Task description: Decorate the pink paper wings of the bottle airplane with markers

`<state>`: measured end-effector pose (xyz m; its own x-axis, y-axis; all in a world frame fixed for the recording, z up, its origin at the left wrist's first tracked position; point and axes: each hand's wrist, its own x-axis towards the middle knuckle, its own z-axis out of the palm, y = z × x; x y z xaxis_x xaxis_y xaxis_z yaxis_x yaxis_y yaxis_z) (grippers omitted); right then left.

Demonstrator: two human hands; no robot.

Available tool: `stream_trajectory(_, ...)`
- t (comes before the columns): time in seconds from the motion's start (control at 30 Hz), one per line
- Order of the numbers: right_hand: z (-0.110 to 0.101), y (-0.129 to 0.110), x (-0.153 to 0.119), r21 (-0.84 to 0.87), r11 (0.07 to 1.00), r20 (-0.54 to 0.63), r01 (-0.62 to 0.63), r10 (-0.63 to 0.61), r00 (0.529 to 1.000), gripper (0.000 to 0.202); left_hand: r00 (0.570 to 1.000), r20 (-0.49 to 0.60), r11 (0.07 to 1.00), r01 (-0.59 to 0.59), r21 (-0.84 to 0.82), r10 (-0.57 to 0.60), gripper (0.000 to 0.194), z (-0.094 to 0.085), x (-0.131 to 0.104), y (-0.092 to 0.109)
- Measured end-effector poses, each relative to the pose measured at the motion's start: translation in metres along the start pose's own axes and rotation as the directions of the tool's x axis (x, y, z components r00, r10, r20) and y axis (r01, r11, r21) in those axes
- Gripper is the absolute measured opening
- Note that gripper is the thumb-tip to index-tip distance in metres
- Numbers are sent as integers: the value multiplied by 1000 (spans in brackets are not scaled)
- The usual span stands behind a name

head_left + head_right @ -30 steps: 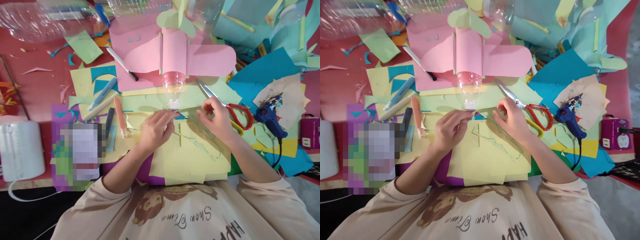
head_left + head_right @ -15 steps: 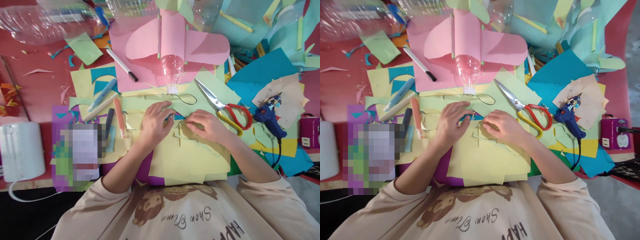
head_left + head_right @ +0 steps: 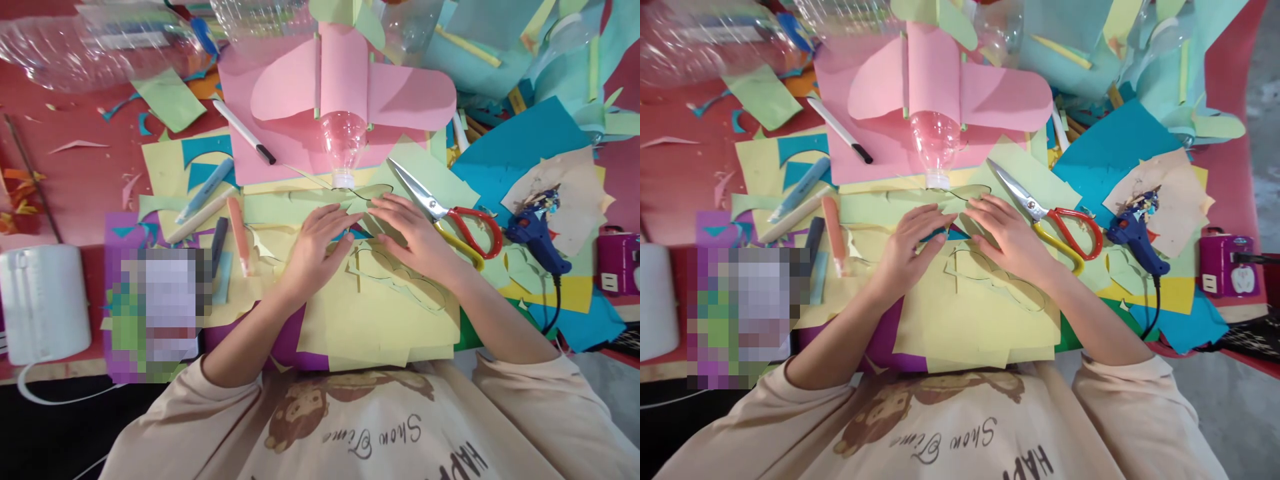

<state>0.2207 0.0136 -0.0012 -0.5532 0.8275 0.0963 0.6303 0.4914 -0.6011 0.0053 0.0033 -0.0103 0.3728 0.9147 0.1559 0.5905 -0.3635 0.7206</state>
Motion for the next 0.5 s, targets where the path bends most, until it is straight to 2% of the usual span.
stream_trajectory(0.1, 0, 0, 0, -12, 1000, 28, -5, 5, 1000, 41, 996, 85, 999, -32, 11, 31, 36, 3, -1, 0)
stream_trajectory(0.2, -2, -1, 0, -18, 1000, 29, -13, 14, 999, 41, 992, 109, 995, -65, 78, 56, 37, 4, -2, 0)
stream_trajectory(0.3, -3, -1, 0, -28, 998, 19, -48, 49, 999, 44, 990, 96, 993, -107, 58, 101, 36, 3, -1, 2)
stream_trajectory(0.5, -4, -2, 0, -13, 990, 46, -144, 144, 988, 52, 978, -14, 974, -208, -88, 207, 36, -1, -2, 5)
